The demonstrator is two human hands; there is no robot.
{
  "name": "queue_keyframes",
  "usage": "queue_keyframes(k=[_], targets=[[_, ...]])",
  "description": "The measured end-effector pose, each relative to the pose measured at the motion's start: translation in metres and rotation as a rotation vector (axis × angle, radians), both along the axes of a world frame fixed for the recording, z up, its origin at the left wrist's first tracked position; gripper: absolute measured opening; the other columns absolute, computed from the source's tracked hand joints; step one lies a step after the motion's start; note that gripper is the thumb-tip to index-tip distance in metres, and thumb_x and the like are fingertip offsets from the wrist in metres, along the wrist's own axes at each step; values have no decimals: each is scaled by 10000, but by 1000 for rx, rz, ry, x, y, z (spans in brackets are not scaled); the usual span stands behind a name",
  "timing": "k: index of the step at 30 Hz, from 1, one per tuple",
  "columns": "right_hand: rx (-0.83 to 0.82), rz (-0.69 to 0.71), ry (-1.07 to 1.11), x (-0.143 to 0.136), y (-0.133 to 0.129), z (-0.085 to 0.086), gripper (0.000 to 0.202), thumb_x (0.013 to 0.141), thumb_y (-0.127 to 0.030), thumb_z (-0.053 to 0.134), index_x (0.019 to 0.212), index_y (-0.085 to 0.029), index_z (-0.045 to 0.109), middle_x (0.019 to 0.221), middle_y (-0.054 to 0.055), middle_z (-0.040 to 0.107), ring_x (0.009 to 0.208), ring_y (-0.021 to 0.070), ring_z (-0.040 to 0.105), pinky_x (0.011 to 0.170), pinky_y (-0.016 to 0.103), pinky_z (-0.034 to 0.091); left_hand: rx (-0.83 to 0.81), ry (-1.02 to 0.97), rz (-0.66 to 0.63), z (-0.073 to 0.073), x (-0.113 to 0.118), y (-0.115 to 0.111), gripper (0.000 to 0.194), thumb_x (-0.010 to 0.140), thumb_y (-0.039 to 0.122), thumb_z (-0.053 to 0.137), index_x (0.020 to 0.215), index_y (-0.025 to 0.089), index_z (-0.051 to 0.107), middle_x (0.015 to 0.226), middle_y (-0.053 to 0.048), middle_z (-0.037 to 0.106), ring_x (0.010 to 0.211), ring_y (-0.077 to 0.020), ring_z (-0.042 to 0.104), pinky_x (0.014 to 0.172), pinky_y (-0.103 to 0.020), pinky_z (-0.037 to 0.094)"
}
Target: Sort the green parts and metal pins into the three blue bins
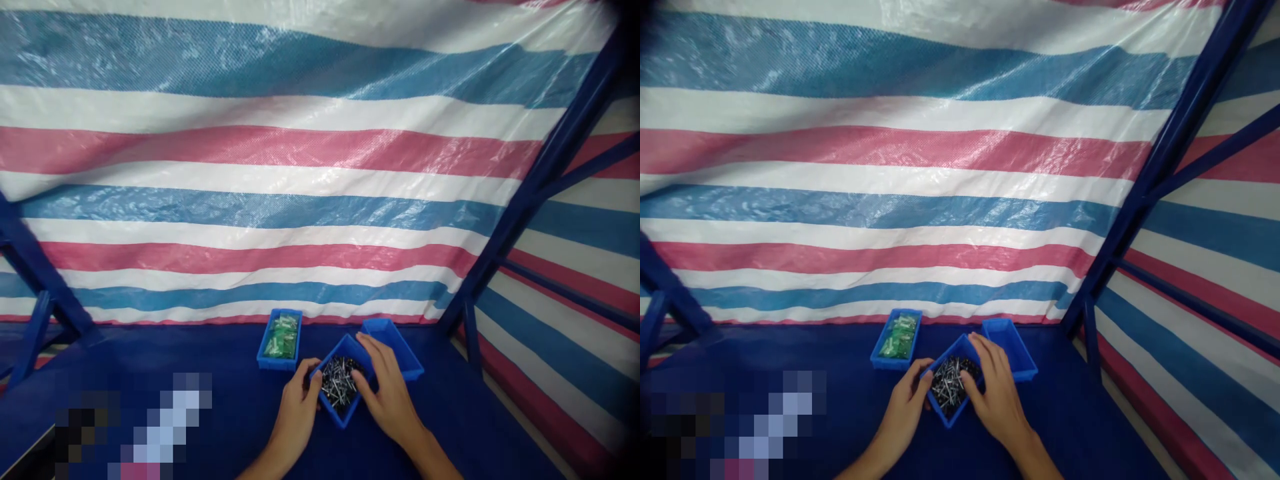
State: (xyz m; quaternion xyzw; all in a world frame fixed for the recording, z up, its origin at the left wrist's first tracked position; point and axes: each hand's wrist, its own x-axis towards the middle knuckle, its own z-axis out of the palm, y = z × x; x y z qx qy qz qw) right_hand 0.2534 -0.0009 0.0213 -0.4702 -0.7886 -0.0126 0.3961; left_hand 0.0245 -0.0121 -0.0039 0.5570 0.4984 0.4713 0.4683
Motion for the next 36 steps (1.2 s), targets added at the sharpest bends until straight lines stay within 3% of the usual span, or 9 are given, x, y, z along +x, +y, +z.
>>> queue_keyframes(k=[4, 13, 18, 25, 30, 36], targets=[[-73, 150, -207, -9, -4, 2, 717, 1046, -456, 630, 1681, -277, 351, 1684, 88, 452, 1557, 332, 399, 1254, 548, 395, 64, 29, -40, 3, -2, 2, 464, 1058, 583, 527, 1262, 213, 719, 1073, -44, 780, 915, -237, 719, 832, -309, 560], [-162, 82, -235, -6, -3, 0, 617, 1089, -445, 555, 1664, -283, 402, 1665, 64, 495, 1593, 316, 362, 1240, 530, 439, 65, 281, -13, 2, 0, -6, 520, 1050, 613, 488, 1378, 242, 648, 1326, -106, 719, 1254, -297, 660, 1118, -422, 481], [-191, 37, -235, -9, -6, -1, 519, 1117, -334, 452, 1634, -292, 449, 1650, 49, 516, 1570, 317, 407, 1209, 544, 473, 65, 374, -42, 7, 1, -12, 589, 993, 630, 572, 1430, 237, 605, 1403, -143, 662, 1332, -346, 593, 1170, -511, 429], [-153, -7, -194, -11, -4, -4, 490, 1076, -235, 454, 1555, -272, 549, 1585, 53, 584, 1534, 314, 451, 1200, 539, 481, 90, 372, -46, 12, 1, -17, 629, 939, 590, 677, 1473, 273, 578, 1467, -136, 640, 1358, -389, 562, 1163, -586, 420], [-115, -118, -175, -17, -2, -10, 452, 1077, -297, 487, 1517, -262, 583, 1505, 73, 649, 1477, 346, 502, 1150, 559, 504, 102, 352, -63, 6, 1, -16, 793, 924, 597, 716, 1578, 232, 456, 1607, -165, 520, 1481, -398, 469, 1220, -600, 367], [-121, -207, -182, -17, -1, -11, 523, 1027, -536, 609, 1441, -219, 647, 1424, 155, 684, 1363, 425, 568, 1040, 621, 537, 124, 256, -42, -11, 1, -11, 756, 1002, 563, 640, 1633, 234, 386, 1679, -160, 436, 1560, -358, 405, 1282, -574, 315]])
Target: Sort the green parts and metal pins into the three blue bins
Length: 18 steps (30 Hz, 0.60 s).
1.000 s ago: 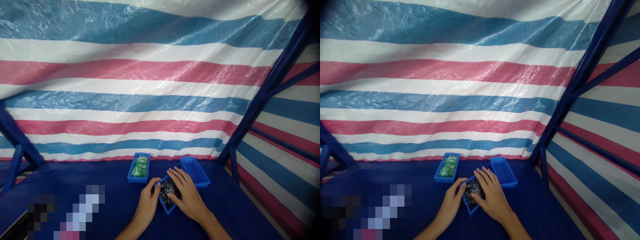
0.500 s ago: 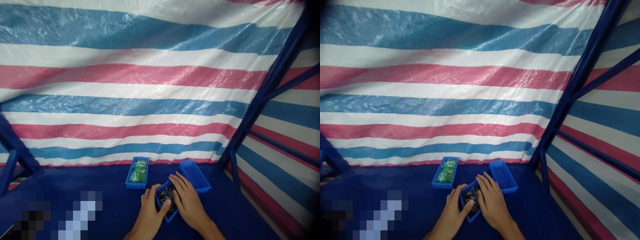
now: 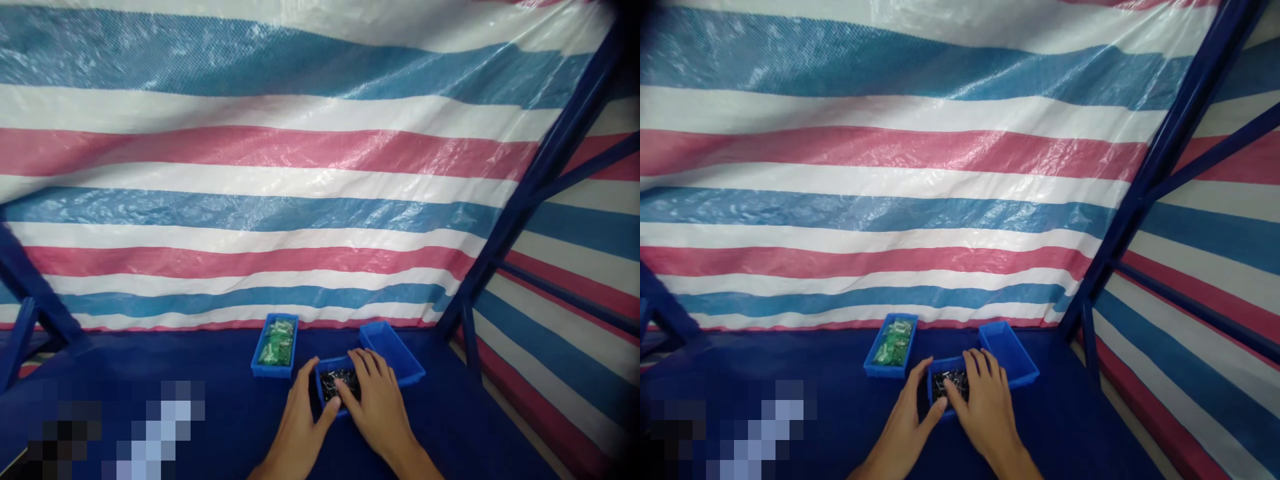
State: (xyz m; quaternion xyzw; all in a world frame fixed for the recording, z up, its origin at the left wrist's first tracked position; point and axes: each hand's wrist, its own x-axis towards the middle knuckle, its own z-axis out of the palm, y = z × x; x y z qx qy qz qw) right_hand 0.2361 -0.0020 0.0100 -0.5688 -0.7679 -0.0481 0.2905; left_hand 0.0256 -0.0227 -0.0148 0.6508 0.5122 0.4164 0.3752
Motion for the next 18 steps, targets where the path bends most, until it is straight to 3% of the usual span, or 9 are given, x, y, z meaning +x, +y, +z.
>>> queue_keyframes(k=[5, 8, 12, 18], targets=[[-166, 259, -30, 17, -4, 13, 726, 978, -594, 681, 1612, -298, 485, 1579, 98, 582, 1435, 376, 512, 1173, 578, 458, -5, -79, 72, -5, 1, 5, 666, 1063, 540, 543, 1639, 250, 376, 1697, -134, 421, 1578, -319, 392, 1302, -537, 302], [-256, 343, -49, 22, -8, 20, 888, 891, -588, 783, 1660, -392, 383, 1681, 49, 465, 1501, 396, 433, 1213, 623, 391, 9, -100, 125, -2, 0, 6, 584, 1100, 534, 447, 1607, 246, 420, 1666, -127, 471, 1553, -308, 435, 1297, -537, 314], [-264, 335, -1, 17, -8, 16, 925, 861, -518, 823, 1660, -359, 385, 1657, 69, 489, 1508, 384, 434, 1241, 598, 367, -1, -115, 143, 3, -1, 4, 599, 1107, 557, 425, 1626, 257, 412, 1687, -111, 450, 1576, -302, 400, 1311, -529, 281], [-167, 191, 88, 8, -3, 3, 844, 921, -436, 778, 1653, -309, 378, 1598, 103, 534, 1463, 360, 481, 1224, 566, 420, 7, -114, 176, 6, 2, 1, 745, 1104, 578, 435, 1727, 252, 188, 1798, -88, 202, 1658, -281, 178, 1342, -491, 185]])
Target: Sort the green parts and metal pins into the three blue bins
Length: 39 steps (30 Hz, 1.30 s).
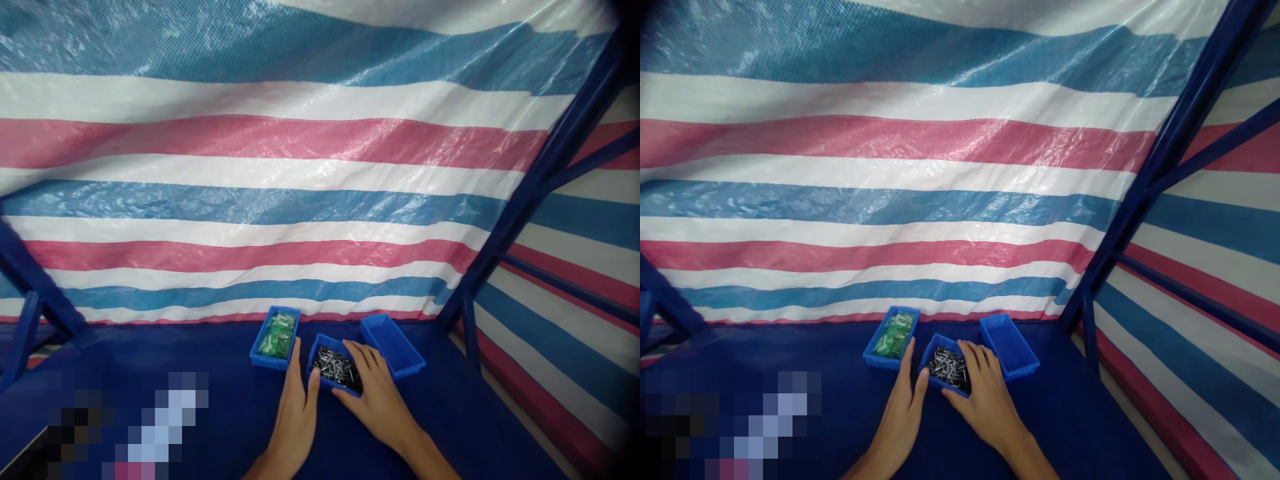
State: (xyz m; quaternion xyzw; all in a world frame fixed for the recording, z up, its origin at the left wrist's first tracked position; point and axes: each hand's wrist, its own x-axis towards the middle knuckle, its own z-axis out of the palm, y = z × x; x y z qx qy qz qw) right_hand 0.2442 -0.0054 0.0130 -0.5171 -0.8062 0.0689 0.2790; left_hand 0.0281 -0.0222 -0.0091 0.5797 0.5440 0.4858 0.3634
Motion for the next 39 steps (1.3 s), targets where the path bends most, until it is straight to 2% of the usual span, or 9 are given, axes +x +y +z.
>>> queue_keyframes(k=[3, 6, 13, 18, 22, 26, 30, 34, 39], targets=[[-2, 59, -13, 1, 0, 1, 849, 911, -450, 792, 1646, -320, 388, 1596, 90, 538, 1461, 347, 485, 1215, 536, 447, -25, -3, 26, -1, 0, 1, 758, 1113, 580, 410, 1736, 253, 129, 1813, -77, 129, 1668, -278, 118, 1350, -505, 133], [27, 55, -11, 1, -1, 3, 843, 913, -464, 789, 1646, -322, 396, 1579, 97, 557, 1437, 356, 511, 1191, 546, 472, -42, -5, 34, -2, -1, 2, 761, 1116, 594, 385, 1738, 254, 107, 1816, -72, 109, 1671, -273, 95, 1352, -502, 115], [25, 77, -4, -5, -2, 2, 831, 904, -483, 801, 1625, -302, 431, 1583, 108, 553, 1437, 360, 506, 1197, 556, 455, -7, -14, 47, -1, -1, 2, 700, 1122, 581, 395, 1725, 289, 191, 1805, -57, 183, 1662, -269, 161, 1353, -485, 148], [16, 100, -9, -4, -2, 4, 824, 906, -490, 800, 1620, -300, 435, 1592, 113, 541, 1441, 362, 499, 1202, 559, 440, -4, -9, 11, 0, 0, 1, 683, 1127, 570, 386, 1718, 270, 220, 1799, -64, 205, 1660, -267, 175, 1352, -487, 153], [23, 54, 7, -6, -3, 5, 822, 910, -459, 797, 1622, -283, 425, 1575, 118, 556, 1426, 360, 509, 1200, 558, 435, -5, -19, 5, 0, -1, 2, 679, 1130, 571, 375, 1714, 263, 218, 1791, -82, 226, 1655, -268, 199, 1348, -499, 171], [39, 84, -8, -8, -3, 3, 834, 887, -479, 813, 1611, -294, 444, 1578, 111, 557, 1425, 366, 513, 1192, 552, 437, -22, -24, 5, 0, -2, 3, 650, 1138, 567, 352, 1703, 265, 247, 1782, -91, 254, 1646, -269, 229, 1344, -505, 186], [59, 33, 2, -9, -2, 2, 815, 892, -456, 804, 1605, -286, 450, 1560, 115, 573, 1413, 358, 528, 1187, 546, 436, -17, -27, 4, -2, -3, 4, 644, 1140, 561, 358, 1704, 271, 242, 1768, -93, 290, 1634, -270, 269, 1337, -501, 217], [40, 90, 9, -8, -1, 2, 852, 874, -468, 828, 1607, -289, 434, 1570, 117, 563, 1421, 371, 514, 1197, 566, 417, -1, -30, 11, -5, -3, 5, 626, 1139, 559, 367, 1689, 272, 283, 1752, -94, 328, 1619, -278, 308, 1329, -506, 243], [42, 67, 40, -5, -1, 0, 826, 890, -438, 827, 1603, -300, 433, 1582, 100, 559, 1431, 363, 507, 1203, 554, 420, 6, -18, 14, -5, -3, 6, 618, 1140, 562, 369, 1680, 270, 298, 1746, -99, 337, 1616, -277, 313, 1328, -523, 246]])
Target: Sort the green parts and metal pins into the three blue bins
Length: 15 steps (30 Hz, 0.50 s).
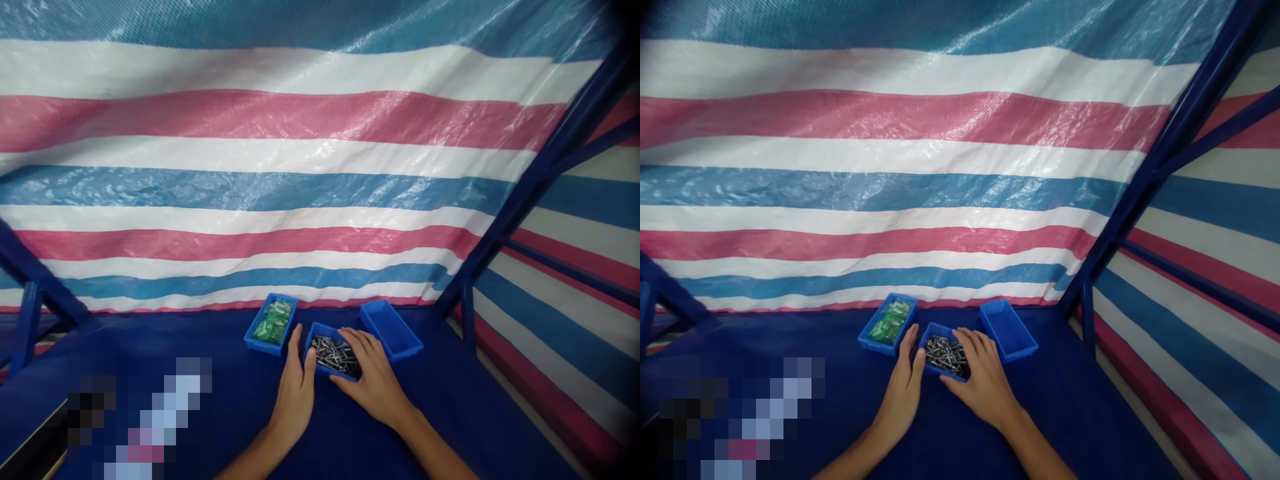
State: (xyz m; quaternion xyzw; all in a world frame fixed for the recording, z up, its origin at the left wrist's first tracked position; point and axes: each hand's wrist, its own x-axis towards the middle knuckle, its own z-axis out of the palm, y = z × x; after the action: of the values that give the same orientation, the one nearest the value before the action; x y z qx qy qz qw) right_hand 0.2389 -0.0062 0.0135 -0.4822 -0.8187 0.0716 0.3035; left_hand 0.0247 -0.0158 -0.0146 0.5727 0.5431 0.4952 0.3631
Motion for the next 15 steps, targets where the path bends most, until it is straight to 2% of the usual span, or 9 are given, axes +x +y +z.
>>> queue_keyframes(k=[2, 6, 9, 12, 15], targets=[[-4, 22, 4, 0, 0, -1, 854, 872, -457, 844, 1606, -307, 435, 1589, 86, 558, 1435, 361, 507, 1201, 544, 433, -1, 1, -7, 0, 0, 0, 612, 1141, 565, 363, 1675, 272, 302, 1747, -94, 336, 1618, -271, 308, 1329, -521, 245], [6, -19, 56, 0, 0, -3, 859, 843, -414, 866, 1598, -313, 469, 1574, 77, 581, 1440, 367, 512, 1209, 546, 439, -4, -16, -9, 1, 0, 0, 600, 1140, 564, 368, 1664, 279, 316, 1739, -90, 352, 1613, -268, 323, 1326, -514, 259], [-24, 55, 95, 2, 1, -3, 860, 830, -433, 880, 1590, -328, 493, 1584, 74, 574, 1457, 359, 499, 1215, 526, 444, 3, -26, -3, 2, -1, 2, 586, 1141, 560, 361, 1648, 268, 342, 1719, -106, 390, 1595, -272, 364, 1317, -515, 280], [-88, 77, 163, 4, 3, -5, 941, 818, -432, 893, 1631, -331, 429, 1594, 86, 550, 1473, 338, 486, 1215, 501, 455, -7, -33, 1, 3, -2, 3, 580, 1139, 560, 361, 1640, 267, 348, 1682, -118, 453, 1559, -277, 431, 1290, -516, 333], [-133, -6, 252, 5, 7, -10, 1029, 823, -424, 888, 1677, -316, 325, 1655, 112, 453, 1529, 333, 428, 1255, 518, 401, -35, -16, -9, 2, -3, 4, 599, 1135, 558, 366, 1653, 259, 328, 1659, -129, 488, 1540, -283, 463, 1277, -524, 353]])
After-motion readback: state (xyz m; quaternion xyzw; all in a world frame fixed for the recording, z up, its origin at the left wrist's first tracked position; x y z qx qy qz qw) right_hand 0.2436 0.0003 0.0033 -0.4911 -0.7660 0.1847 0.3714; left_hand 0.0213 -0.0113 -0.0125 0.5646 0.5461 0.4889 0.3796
